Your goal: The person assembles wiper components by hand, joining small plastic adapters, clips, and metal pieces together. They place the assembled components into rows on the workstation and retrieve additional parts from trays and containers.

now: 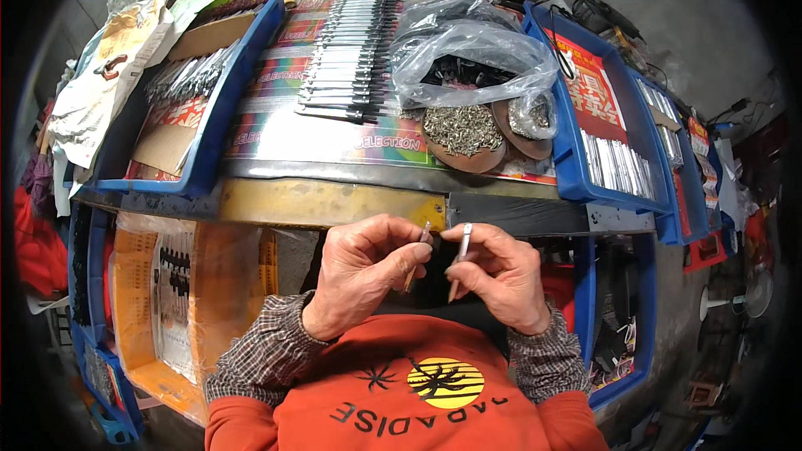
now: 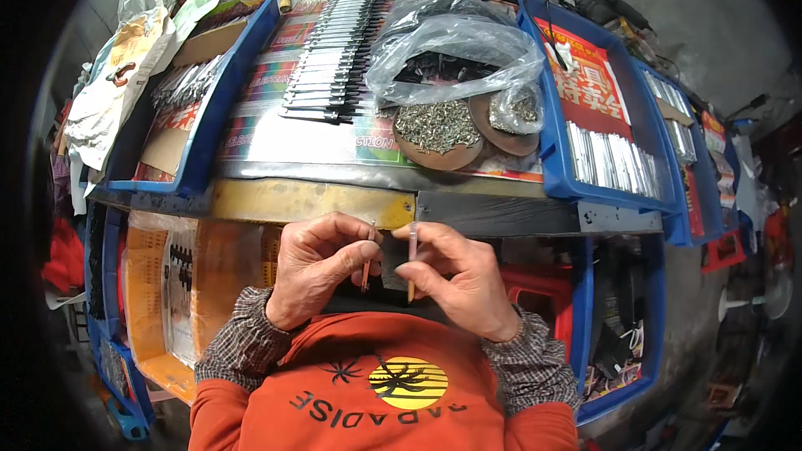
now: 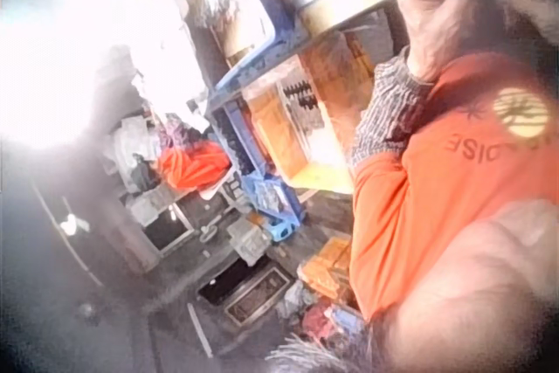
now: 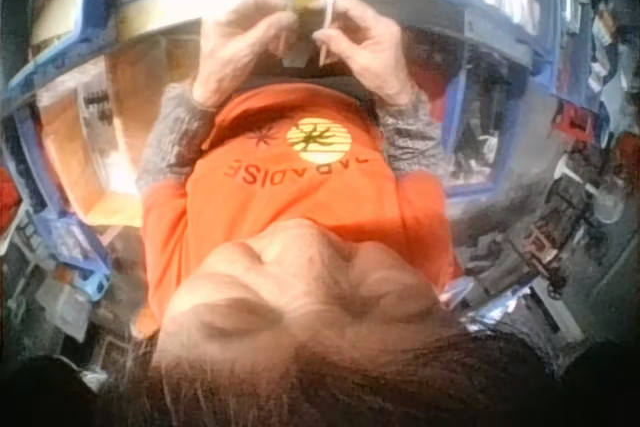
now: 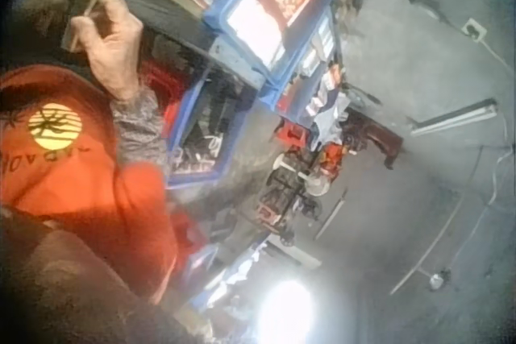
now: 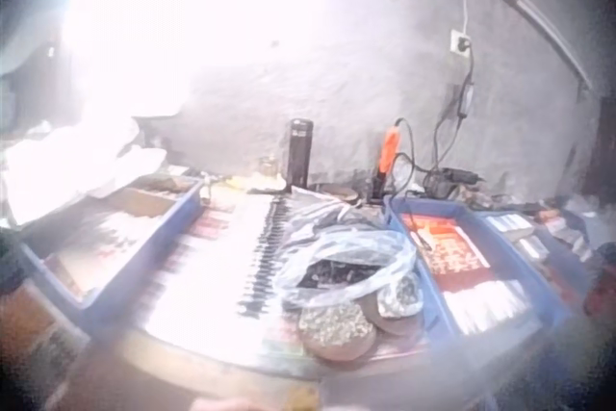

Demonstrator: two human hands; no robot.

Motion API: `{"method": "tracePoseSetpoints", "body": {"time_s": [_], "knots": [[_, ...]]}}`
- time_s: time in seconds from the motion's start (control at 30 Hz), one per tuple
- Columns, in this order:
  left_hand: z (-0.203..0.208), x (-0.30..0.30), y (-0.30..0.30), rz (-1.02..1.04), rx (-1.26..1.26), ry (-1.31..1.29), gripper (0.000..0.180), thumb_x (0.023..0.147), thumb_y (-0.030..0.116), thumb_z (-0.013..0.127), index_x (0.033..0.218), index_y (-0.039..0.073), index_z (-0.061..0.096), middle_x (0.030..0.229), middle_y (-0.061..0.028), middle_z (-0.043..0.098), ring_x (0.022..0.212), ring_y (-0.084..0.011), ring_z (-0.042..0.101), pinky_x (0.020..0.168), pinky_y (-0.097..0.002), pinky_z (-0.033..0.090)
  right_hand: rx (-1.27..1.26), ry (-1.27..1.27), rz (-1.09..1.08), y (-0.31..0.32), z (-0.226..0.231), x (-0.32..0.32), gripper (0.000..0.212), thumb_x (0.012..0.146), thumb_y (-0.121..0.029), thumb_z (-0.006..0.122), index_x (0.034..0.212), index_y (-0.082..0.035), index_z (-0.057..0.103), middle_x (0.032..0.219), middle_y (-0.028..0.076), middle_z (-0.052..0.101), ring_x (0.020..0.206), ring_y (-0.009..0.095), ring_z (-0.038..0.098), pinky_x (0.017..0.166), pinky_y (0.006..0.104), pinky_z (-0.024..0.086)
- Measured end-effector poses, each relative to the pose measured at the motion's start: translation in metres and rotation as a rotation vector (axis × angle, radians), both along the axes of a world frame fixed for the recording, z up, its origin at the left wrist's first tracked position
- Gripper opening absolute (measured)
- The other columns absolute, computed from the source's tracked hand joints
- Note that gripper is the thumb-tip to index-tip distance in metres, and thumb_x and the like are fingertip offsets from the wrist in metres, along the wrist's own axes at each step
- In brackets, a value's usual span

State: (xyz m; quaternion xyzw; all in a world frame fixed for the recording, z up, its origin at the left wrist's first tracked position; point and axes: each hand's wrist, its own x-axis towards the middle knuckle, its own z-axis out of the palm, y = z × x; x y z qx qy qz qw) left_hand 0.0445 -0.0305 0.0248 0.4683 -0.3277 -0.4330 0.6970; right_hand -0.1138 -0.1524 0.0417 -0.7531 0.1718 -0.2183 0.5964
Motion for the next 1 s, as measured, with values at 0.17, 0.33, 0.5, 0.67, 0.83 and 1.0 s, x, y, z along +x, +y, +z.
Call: {"method": "tracePoseSetpoints", "body": {"time_s": [0.17, 0.33, 0.5, 0.67, 0.83, 1.0], "knots": [[-0.010, -0.005, -0.002, 0.011, -0.010, 0.030, 0.009, 0.088, 0.003, 0.066, 0.094, -0.003, 0.067, 0.075, -0.0015, 0.066, 0.061, -0.0025, 0.055, 0.051, -0.0173, 0.046, -0.046, -0.053, 0.041, 0.007, -0.010, 0.011, 0.039, 0.087, -0.003, 0.067, 0.124, 0.000, 0.055, 0.085, 0.005, 0.066, 0.070, 0.008, 0.064, 0.061, 0.0226, 0.053], [-0.012, -0.005, -0.003, 0.019, -0.013, 0.030, 0.009, 0.088, 0.004, 0.067, 0.093, -0.003, 0.067, 0.076, -0.0016, 0.066, 0.063, -0.0023, 0.055, 0.053, -0.0175, 0.046, -0.169, -0.060, 0.012, 0.010, -0.018, 0.013, 0.042, 0.086, -0.003, 0.068, 0.125, 0.000, 0.055, 0.094, 0.008, 0.068, 0.072, 0.009, 0.065, 0.062, 0.0236, 0.054], [-0.015, -0.004, -0.003, 0.027, -0.005, 0.002, 0.009, 0.088, 0.005, 0.066, 0.091, -0.003, 0.067, 0.076, -0.0016, 0.066, 0.063, -0.0022, 0.055, 0.052, -0.0178, 0.046, -0.188, -0.063, -0.010, 0.014, -0.018, 0.017, 0.043, 0.085, -0.002, 0.069, 0.126, 0.000, 0.054, 0.098, 0.009, 0.068, 0.073, 0.010, 0.066, 0.063, 0.0239, 0.054], [-0.023, -0.009, -0.004, 0.096, 0.001, -0.091, 0.008, 0.087, 0.003, 0.065, 0.091, -0.004, 0.066, 0.077, -0.0032, 0.066, 0.062, -0.0034, 0.056, 0.052, -0.0193, 0.046, -0.180, -0.064, -0.034, 0.015, -0.024, 0.016, 0.045, 0.084, -0.001, 0.069, 0.127, -0.001, 0.054, 0.098, 0.009, 0.068, 0.073, 0.010, 0.066, 0.062, 0.0244, 0.054], [-0.026, -0.010, -0.003, 0.131, 0.000, -0.291, 0.008, 0.090, 0.001, 0.062, 0.096, -0.004, 0.065, 0.083, -0.0041, 0.066, 0.069, -0.0055, 0.060, 0.059, -0.0197, 0.052, -0.161, -0.045, -0.036, 0.017, -0.024, 0.016, 0.046, 0.084, 0.000, 0.068, 0.128, -0.002, 0.054, 0.096, 0.008, 0.068, 0.073, 0.009, 0.066, 0.062, 0.0243, 0.054], [-0.024, -0.015, -0.004, 0.167, 0.027, -0.096, 0.007, 0.087, 0.002, 0.064, 0.090, -0.004, 0.066, 0.075, -0.0037, 0.066, 0.062, -0.0026, 0.058, 0.052, -0.0195, 0.048, -0.129, -0.006, -0.026, 0.016, -0.027, 0.015, 0.048, 0.085, 0.001, 0.067, 0.130, -0.002, 0.053, 0.091, 0.006, 0.066, 0.070, 0.008, 0.063, 0.061, 0.0233, 0.053]]}}
